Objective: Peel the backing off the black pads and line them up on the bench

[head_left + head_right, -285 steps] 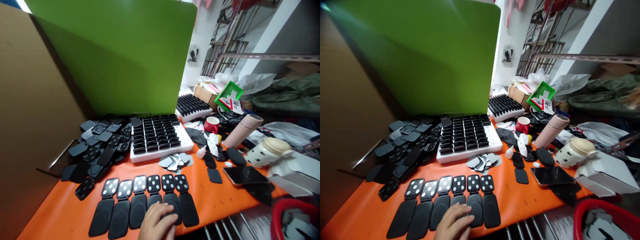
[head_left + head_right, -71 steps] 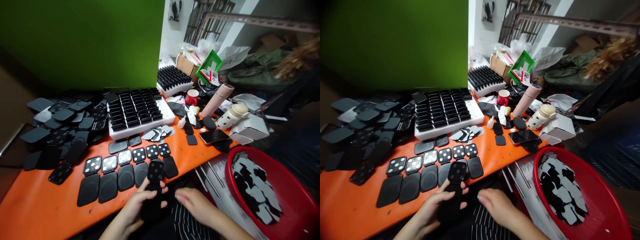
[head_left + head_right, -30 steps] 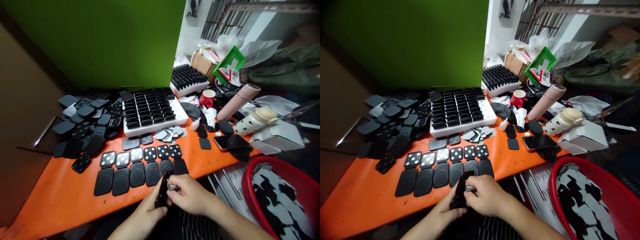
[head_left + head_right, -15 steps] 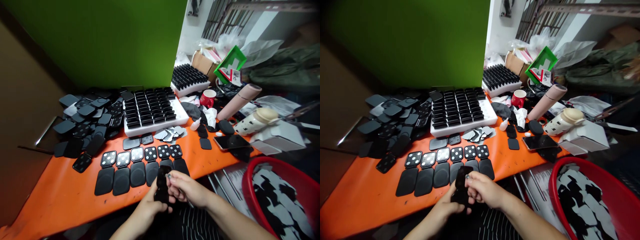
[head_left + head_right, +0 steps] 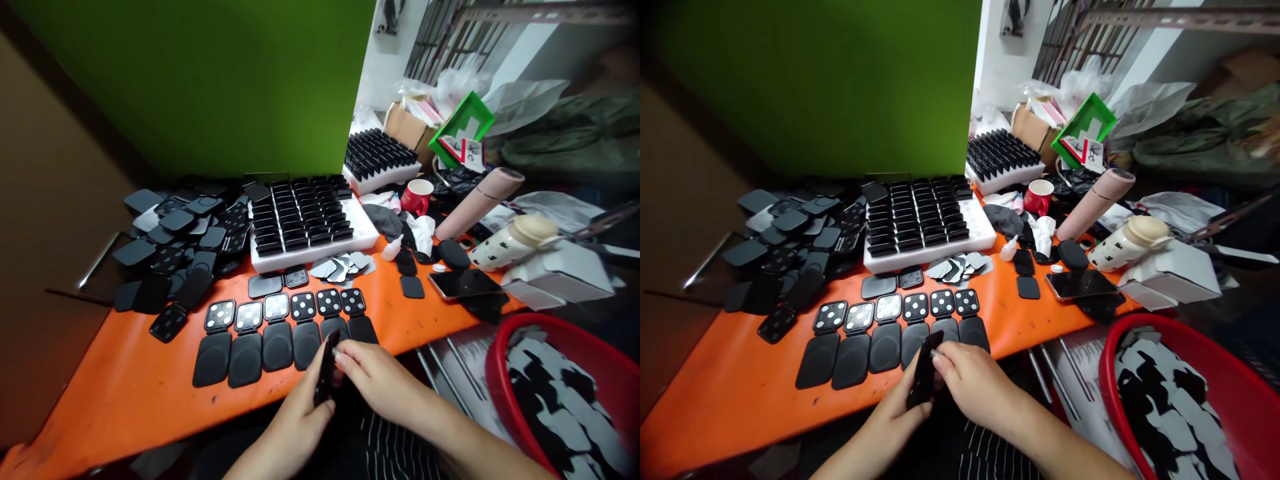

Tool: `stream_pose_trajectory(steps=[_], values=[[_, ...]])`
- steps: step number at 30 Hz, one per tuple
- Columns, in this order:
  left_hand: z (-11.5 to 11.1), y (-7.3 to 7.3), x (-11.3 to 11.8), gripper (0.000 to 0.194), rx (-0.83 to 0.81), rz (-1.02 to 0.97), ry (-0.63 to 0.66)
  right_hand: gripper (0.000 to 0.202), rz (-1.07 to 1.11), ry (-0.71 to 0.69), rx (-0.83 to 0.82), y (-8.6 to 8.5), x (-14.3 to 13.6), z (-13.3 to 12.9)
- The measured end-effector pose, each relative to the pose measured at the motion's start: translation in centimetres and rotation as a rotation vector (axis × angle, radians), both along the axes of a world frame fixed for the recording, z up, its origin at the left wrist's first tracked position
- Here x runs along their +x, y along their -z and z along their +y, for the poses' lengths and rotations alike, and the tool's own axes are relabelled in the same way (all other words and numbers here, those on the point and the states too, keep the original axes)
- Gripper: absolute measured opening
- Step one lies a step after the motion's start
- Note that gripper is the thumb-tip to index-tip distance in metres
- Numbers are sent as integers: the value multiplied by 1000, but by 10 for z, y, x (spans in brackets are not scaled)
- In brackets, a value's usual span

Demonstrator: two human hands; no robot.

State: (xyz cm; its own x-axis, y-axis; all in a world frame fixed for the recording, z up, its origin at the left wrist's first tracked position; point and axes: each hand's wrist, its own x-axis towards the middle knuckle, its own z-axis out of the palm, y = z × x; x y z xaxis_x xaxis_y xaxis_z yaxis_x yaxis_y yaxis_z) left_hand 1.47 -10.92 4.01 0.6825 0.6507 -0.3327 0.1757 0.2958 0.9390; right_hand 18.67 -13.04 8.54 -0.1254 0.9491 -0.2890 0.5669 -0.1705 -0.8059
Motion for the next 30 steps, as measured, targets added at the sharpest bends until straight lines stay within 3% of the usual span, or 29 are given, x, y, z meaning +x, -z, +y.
stream_pose_trajectory(steps=[2, 4, 7, 10, 12, 14, 18, 20, 24, 30], values=[[-2, -1, 0, 76, 273, 108, 58, 24, -163, -15, 45, -3, 0, -1], [-5, -2, -1, 76, 414, 190, 118, 21, -251, -55, 67, -7, 2, -3], [-9, -2, -4, 75, 503, 256, 172, 19, -254, -147, 73, -13, 3, -4], [-14, 3, -4, 74, 515, 265, 181, 23, -230, -126, 75, -12, -1, -4], [-16, 5, -3, 69, 453, 231, 155, 27, -192, -81, 92, -8, -5, -4], [-17, 4, 0, 62, 292, 154, 90, 30, -79, -39, 88, -1, -9, -5], [-11, -4, 4, 49, -352, -133, -23, 36, 418, 96, -167, 8, -7, -5], [-6, -9, 2, 44, -567, -220, -41, 37, 590, 148, -255, 11, -4, -5], [2, -16, -2, 48, -573, -239, -55, 31, 602, 86, -250, 7, -3, -6], [-1, -14, 1, 57, -454, -207, -51, 29, 250, 10, -78, -10, -5, -7]])
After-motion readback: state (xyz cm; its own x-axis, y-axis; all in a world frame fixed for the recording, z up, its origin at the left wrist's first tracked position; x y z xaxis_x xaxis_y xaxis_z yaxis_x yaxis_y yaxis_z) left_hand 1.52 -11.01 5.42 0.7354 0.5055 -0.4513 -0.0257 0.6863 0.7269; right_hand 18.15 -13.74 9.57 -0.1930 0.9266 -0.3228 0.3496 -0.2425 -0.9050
